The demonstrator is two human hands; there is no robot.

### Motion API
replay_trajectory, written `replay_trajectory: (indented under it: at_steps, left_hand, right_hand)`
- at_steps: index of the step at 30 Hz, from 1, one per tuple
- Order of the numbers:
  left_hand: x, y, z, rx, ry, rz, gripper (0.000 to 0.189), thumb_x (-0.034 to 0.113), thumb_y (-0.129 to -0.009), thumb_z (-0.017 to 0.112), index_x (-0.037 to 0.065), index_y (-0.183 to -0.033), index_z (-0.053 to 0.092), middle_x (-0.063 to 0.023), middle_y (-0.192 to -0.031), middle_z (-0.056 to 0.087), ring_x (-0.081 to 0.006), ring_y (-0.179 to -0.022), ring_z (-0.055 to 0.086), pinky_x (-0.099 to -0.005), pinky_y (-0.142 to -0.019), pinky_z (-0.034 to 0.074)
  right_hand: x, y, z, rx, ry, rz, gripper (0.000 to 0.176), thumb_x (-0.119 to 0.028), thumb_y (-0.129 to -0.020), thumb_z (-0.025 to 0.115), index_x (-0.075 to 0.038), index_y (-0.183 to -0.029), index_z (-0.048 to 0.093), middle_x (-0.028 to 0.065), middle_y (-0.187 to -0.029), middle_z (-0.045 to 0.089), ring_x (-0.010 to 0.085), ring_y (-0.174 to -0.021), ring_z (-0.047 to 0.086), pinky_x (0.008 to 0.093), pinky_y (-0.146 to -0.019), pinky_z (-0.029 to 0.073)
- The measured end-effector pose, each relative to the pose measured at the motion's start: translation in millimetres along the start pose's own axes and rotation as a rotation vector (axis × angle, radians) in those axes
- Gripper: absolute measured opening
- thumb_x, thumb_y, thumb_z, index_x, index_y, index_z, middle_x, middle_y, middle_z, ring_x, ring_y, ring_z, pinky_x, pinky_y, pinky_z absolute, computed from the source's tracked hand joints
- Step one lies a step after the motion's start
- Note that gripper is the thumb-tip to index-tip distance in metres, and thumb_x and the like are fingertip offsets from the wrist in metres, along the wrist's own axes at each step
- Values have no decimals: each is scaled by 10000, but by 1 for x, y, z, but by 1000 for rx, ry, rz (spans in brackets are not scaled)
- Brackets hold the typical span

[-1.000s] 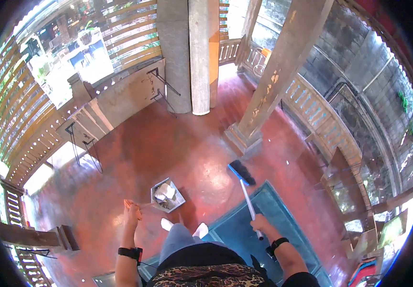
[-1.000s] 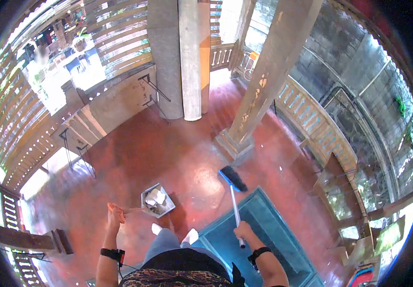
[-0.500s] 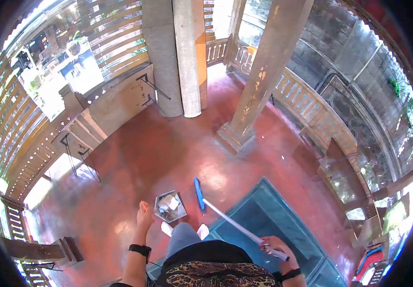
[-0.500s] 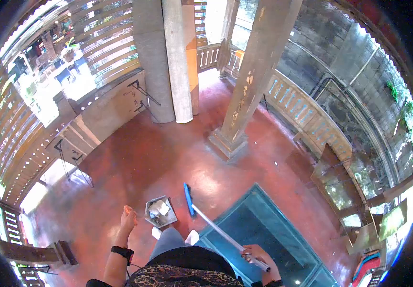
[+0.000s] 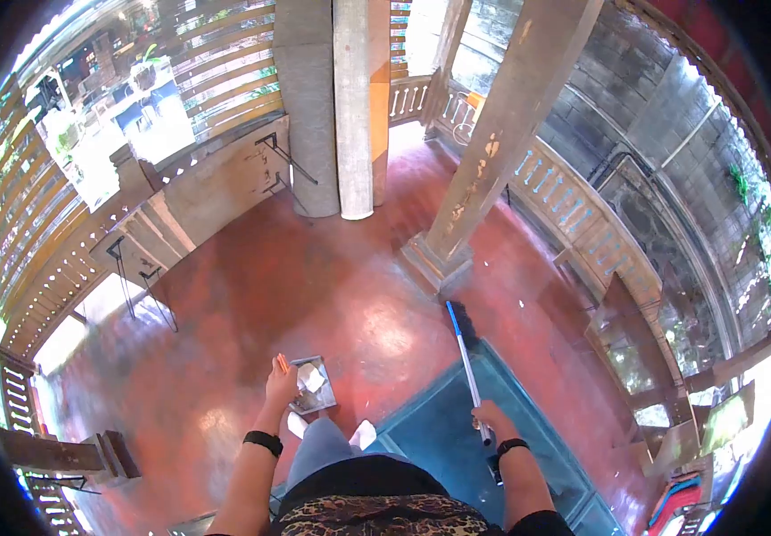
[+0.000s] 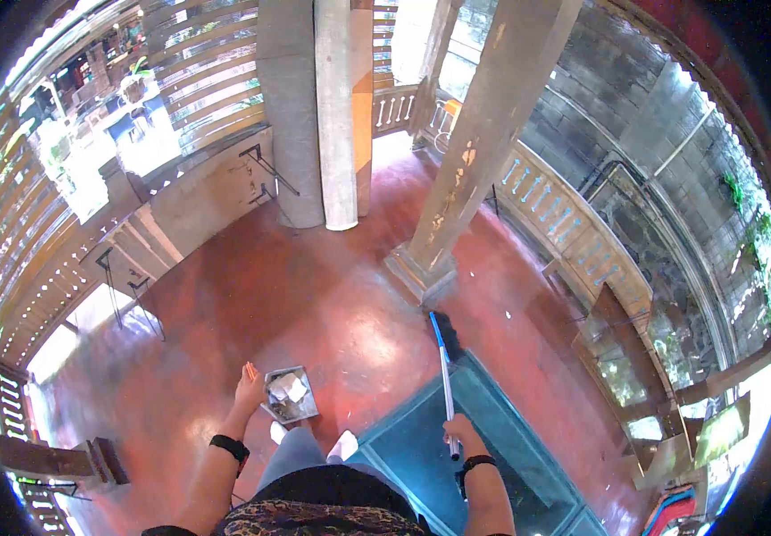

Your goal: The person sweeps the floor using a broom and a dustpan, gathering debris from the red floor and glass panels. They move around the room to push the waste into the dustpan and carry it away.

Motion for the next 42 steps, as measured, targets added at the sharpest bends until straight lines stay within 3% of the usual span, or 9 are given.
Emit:
replay_trajectory:
  at_steps: [6,9,12,18,25,28,32,35,42]
  left_hand:
    - [-10,3,-7,-146,756,-606,345,264,-707,420,35,-962,386,-279,-1014,423,-393,-821,499,-417,-679,416]
    - [-37,0,18,-148,754,-535,433,291,-705,414,32,-1041,330,-266,-973,468,-373,-885,486,-400,-729,389]
    - [-46,-2,23,-107,713,-438,485,318,-703,421,39,-1082,308,-247,-962,484,-360,-912,481,-385,-761,374]
    - [-45,-11,6,-318,692,-433,537,331,-703,435,62,-1143,285,-250,-1073,418,-354,-960,460,-371,-793,373]
    - [-30,11,-23,-280,-32,198,389,322,-751,396,22,-994,347,-282,-1135,331,-382,-960,433,-385,-755,396]
    - [-4,13,-67,-346,452,-443,367,293,-756,381,-8,-960,342,-282,-1037,409,-359,-903,476,-389,-726,408]
    - [-57,5,-32,-201,296,-4,358,274,-750,373,-17,-952,320,-251,-852,498,-329,-787,529,-393,-670,423]
    - [-48,6,-62,-294,683,-307,375,277,-747,361,-25,-961,301,-248,-743,526,-330,-686,552,-389,-625,428]
    - [-54,26,-92,-184,523,-208,348,262,-745,361,-18,-937,289,-227,-659,528,-321,-588,558,-382,-567,438]
  right_hand:
    - [-23,-21,45,108,31,91,340,-127,-667,460,91,-926,425,228,-791,548,317,-618,579,352,-573,477]
    - [-25,-4,58,367,424,25,357,-136,-674,465,68,-963,413,239,-921,517,331,-802,550,364,-691,456]
    - [-19,32,68,277,332,113,374,-157,-685,462,49,-992,401,252,-975,489,338,-920,495,378,-762,421]
    - [20,87,135,247,341,151,379,-149,-704,431,60,-1017,386,269,-942,495,352,-893,505,397,-753,420]
    - [17,196,218,115,136,146,310,-173,-717,418,48,-935,435,208,-734,553,291,-572,565,377,-502,458]
    - [13,239,258,29,95,138,295,-184,-724,406,38,-915,444,192,-718,554,282,-543,557,373,-477,448]
    - [0,279,297,-55,-123,78,320,-200,-716,458,12,-957,456,97,-610,519,175,-453,497,302,-404,416]
    - [6,302,295,-102,-399,138,329,-216,-716,501,-15,-976,480,47,-584,496,118,-436,456,259,-393,395]
    - [-11,318,286,78,-29,70,318,-207,-718,462,21,-941,473,164,-658,548,263,-531,545,353,-484,448]
Point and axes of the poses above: each hand's wrist, its own y-axis away from the middle knuckle, its own z-axis out of the palm, x = y × z, the point moved 1 cm from there along -y, towards the middle knuckle
